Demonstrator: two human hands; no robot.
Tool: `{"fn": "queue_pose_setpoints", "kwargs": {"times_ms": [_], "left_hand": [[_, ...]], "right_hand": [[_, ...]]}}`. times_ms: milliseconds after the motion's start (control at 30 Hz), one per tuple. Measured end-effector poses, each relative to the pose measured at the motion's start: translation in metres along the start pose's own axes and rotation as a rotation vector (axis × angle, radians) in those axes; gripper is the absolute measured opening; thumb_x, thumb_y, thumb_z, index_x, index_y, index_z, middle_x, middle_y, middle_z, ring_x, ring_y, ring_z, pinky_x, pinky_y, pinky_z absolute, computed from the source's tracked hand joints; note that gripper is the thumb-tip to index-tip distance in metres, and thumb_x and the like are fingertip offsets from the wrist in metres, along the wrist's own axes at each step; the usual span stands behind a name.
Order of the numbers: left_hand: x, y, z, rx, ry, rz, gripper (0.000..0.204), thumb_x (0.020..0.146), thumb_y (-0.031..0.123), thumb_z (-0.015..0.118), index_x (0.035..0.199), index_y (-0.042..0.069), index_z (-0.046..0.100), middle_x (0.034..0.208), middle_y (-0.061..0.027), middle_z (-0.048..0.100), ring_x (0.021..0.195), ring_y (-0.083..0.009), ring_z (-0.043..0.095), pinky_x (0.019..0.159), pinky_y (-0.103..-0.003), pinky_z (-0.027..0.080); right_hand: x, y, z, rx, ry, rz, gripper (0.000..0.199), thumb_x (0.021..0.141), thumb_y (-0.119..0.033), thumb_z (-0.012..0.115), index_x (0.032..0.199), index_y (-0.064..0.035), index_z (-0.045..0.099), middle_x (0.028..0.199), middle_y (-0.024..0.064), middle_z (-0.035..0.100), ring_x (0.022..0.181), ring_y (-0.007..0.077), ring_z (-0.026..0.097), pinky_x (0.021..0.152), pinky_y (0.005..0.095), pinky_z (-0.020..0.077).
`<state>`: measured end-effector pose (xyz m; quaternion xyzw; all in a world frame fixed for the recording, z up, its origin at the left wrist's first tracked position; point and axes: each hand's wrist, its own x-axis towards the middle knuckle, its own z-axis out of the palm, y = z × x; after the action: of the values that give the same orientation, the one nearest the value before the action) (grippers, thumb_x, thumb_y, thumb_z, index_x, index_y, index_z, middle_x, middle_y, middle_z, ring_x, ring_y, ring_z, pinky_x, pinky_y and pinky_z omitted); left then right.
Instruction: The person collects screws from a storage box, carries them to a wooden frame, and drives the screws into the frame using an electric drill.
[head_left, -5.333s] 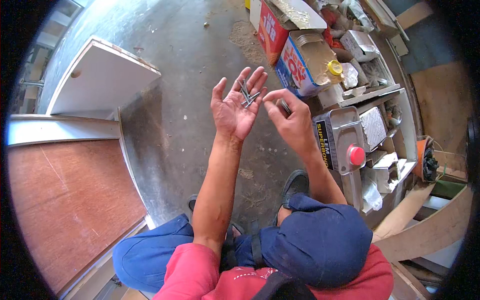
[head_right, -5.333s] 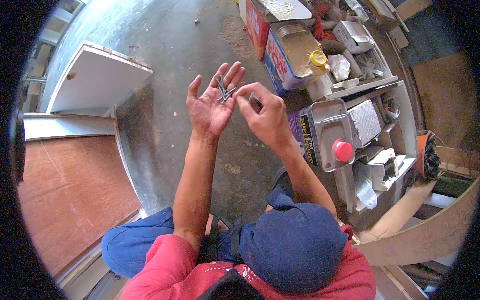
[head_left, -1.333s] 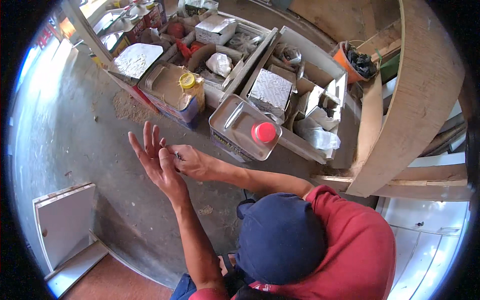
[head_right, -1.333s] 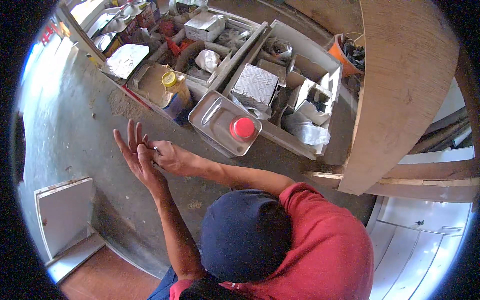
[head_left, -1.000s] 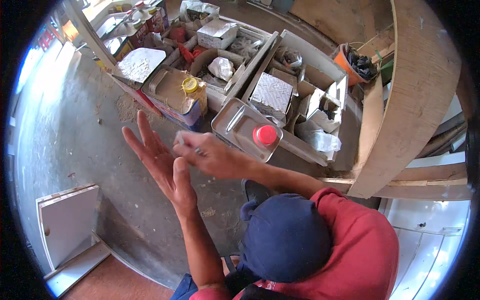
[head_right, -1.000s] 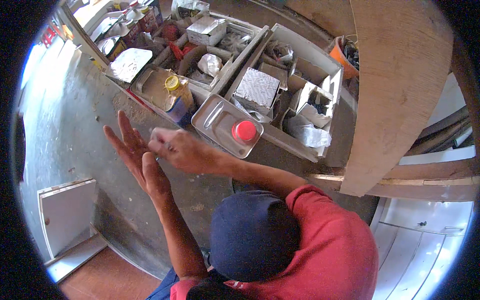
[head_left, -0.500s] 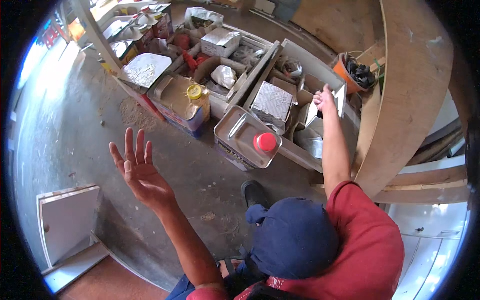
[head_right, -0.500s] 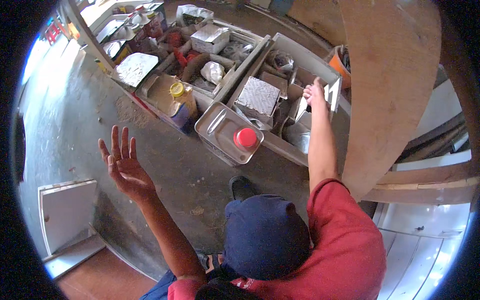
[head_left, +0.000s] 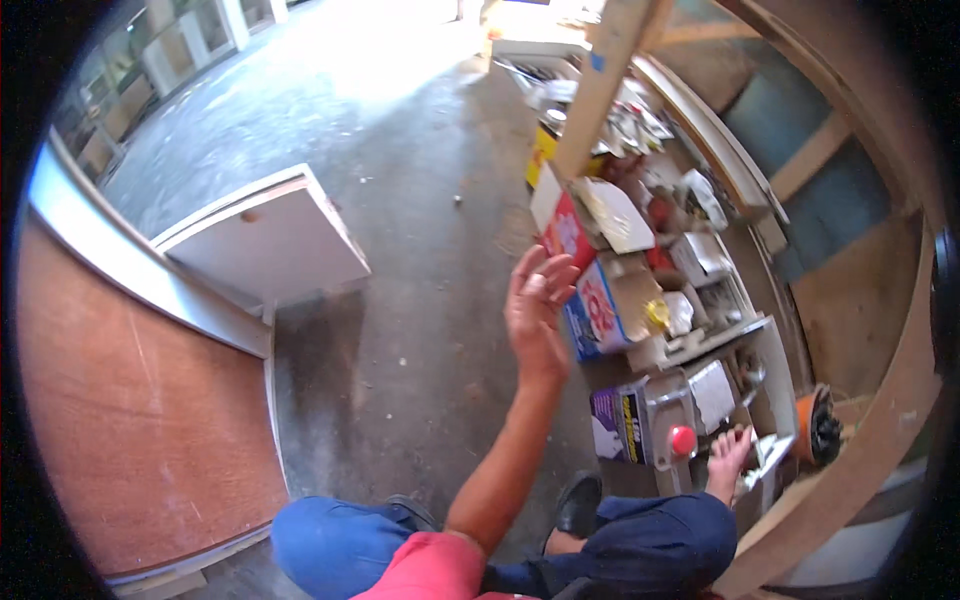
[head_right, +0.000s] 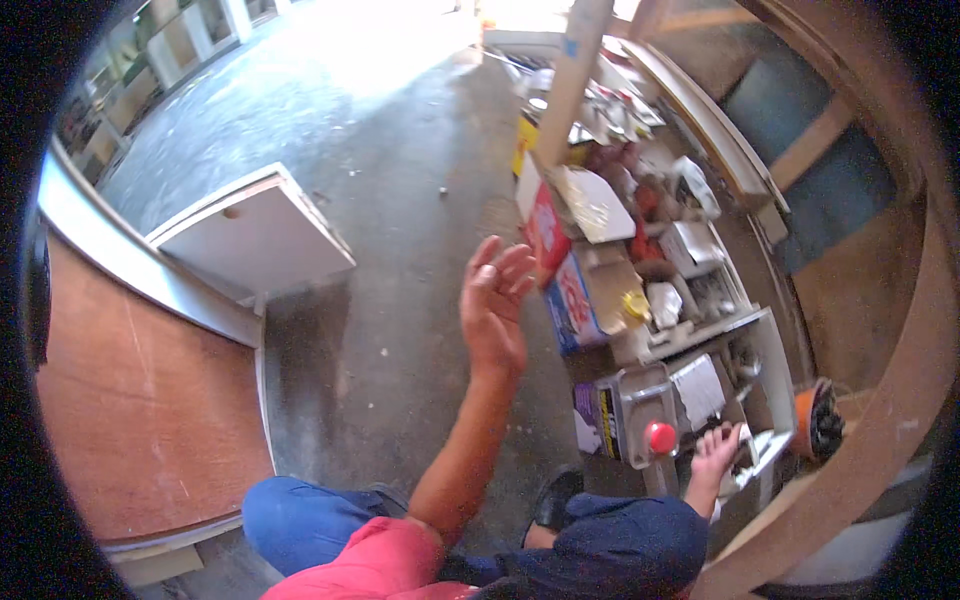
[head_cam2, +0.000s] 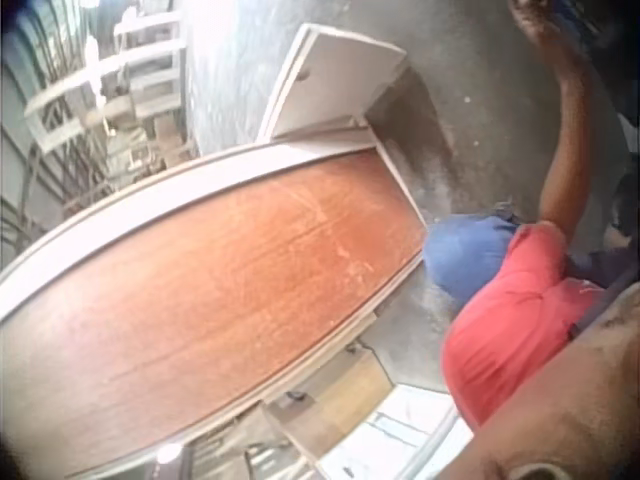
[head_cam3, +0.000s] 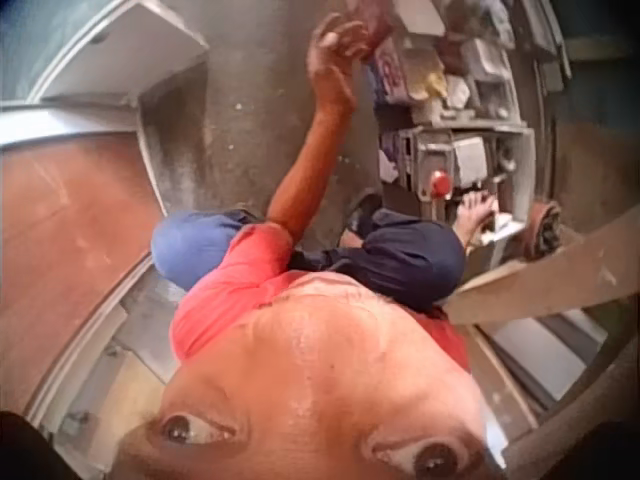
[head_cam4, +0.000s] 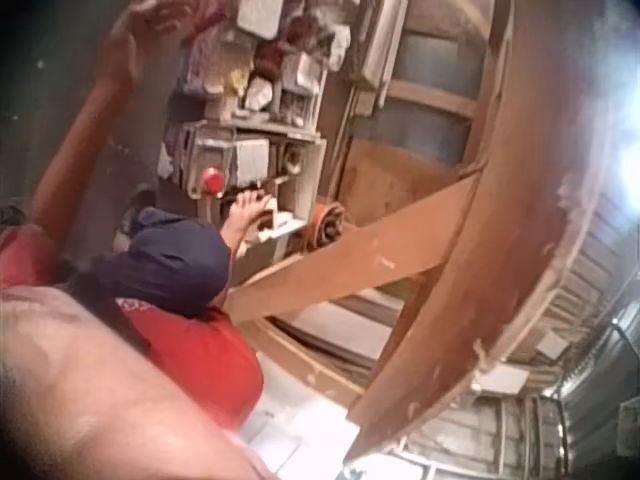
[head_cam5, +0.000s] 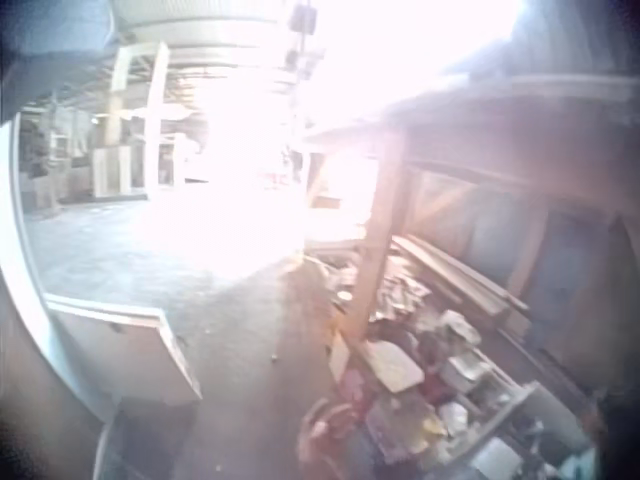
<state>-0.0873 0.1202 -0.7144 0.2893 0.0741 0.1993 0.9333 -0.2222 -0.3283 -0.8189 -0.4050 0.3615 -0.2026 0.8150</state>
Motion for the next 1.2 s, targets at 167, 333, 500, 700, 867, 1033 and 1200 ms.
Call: {"fn": "queue_pose_setpoints", "kwargs": {"times_ms": [167,333,500,700,867,1033,1200], "left_hand": [[0.006,0.020,0.019,-0.122,0.048,-0.009,0.046,0.093,0.026,0.048,0.132,0.000,0.045,0.114,-0.0141,0.064,0.105,-0.0214,0.061,0.092,-0.034,0.043],[-0.012,0.061,0.070,-0.061,0.062,-0.038,0.041,0.094,0.023,0.049,0.128,-0.001,0.049,0.113,-0.0122,0.065,0.104,-0.0189,0.061,0.092,-0.033,0.044],[-0.010,0.159,0.127,0.246,-0.002,-0.211,0.036,0.095,0.022,0.050,0.123,0.000,0.056,0.108,-0.0109,0.067,0.100,-0.0178,0.062,0.091,-0.033,0.045],[-0.026,0.326,0.181,0.505,0.083,-0.303,0.034,0.096,0.023,0.053,0.122,0.001,0.058,0.108,-0.0103,0.068,0.098,-0.0165,0.064,0.087,-0.029,0.048],[-0.052,0.458,0.250,0.531,0.223,-0.471,0.032,0.096,0.023,0.053,0.119,0.002,0.060,0.106,-0.0101,0.069,0.096,-0.0156,0.065,0.085,-0.026,0.048],[-0.028,0.519,0.309,0.646,0.153,-0.444,0.036,0.097,0.029,0.052,0.121,0.003,0.058,0.113,-0.0119,0.067,0.104,-0.0180,0.063,0.090,-0.031,0.047],[0.048,0.513,0.358,0.216,0.286,-0.645,0.043,0.096,0.037,0.045,0.123,0.006,0.058,0.121,-0.0092,0.064,0.113,-0.0226,0.059,0.098,-0.038,0.043]], "right_hand": [[-0.052,-0.007,0.017,-0.204,0.173,-0.054,0.034,0.096,-0.049,0.052,0.083,-0.0177,0.049,0.055,-0.0074,0.030,0.040,0.0053,0.024,0.033,0.0232,0.0162],[-0.065,-0.012,-0.011,-0.449,0.162,0.165,0.046,0.095,-0.059,0.045,0.079,-0.0162,0.050,0.051,-0.0050,0.030,0.035,0.0096,0.026,0.032,0.0289,0.0204],[-0.153,-0.013,0.042,-0.749,0.006,0.486,0.050,0.094,-0.060,0.046,0.078,-0.0137,0.053,0.048,-0.0024,0.032,0.033,0.0141,0.032,0.031,0.0314,0.0263],[-0.291,-0.102,0.234,-1.540,-0.431,-0.071,0.043,0.094,-0.035,0.054,0.068,-0.0015,0.060,0.059,0.0085,0.054,0.063,0.0205,0.056,0.063,0.0389,0.0427],[-0.445,-0.209,0.451,-0.989,-0.742,0.710,0.032,0.097,-0.039,0.055,0.079,-0.0128,0.053,0.058,-0.0081,0.036,0.045,0.0037,0.030,0.041,0.0229,0.0243],[-0.516,-0.250,0.592,-0.555,-0.868,1.076,0.035,0.101,-0.041,0.043,0.085,-0.0119,0.053,0.060,-0.0062,0.035,0.047,0.0066,0.030,0.042,0.0235,0.0223],[-0.531,-0.259,0.714,-0.614,-1.039,0.777,0.034,0.102,-0.038,0.043,0.086,-0.0104,0.055,0.060,-0.0044,0.039,0.051,0.0064,0.034,0.046,0.0240,0.0264]]}}
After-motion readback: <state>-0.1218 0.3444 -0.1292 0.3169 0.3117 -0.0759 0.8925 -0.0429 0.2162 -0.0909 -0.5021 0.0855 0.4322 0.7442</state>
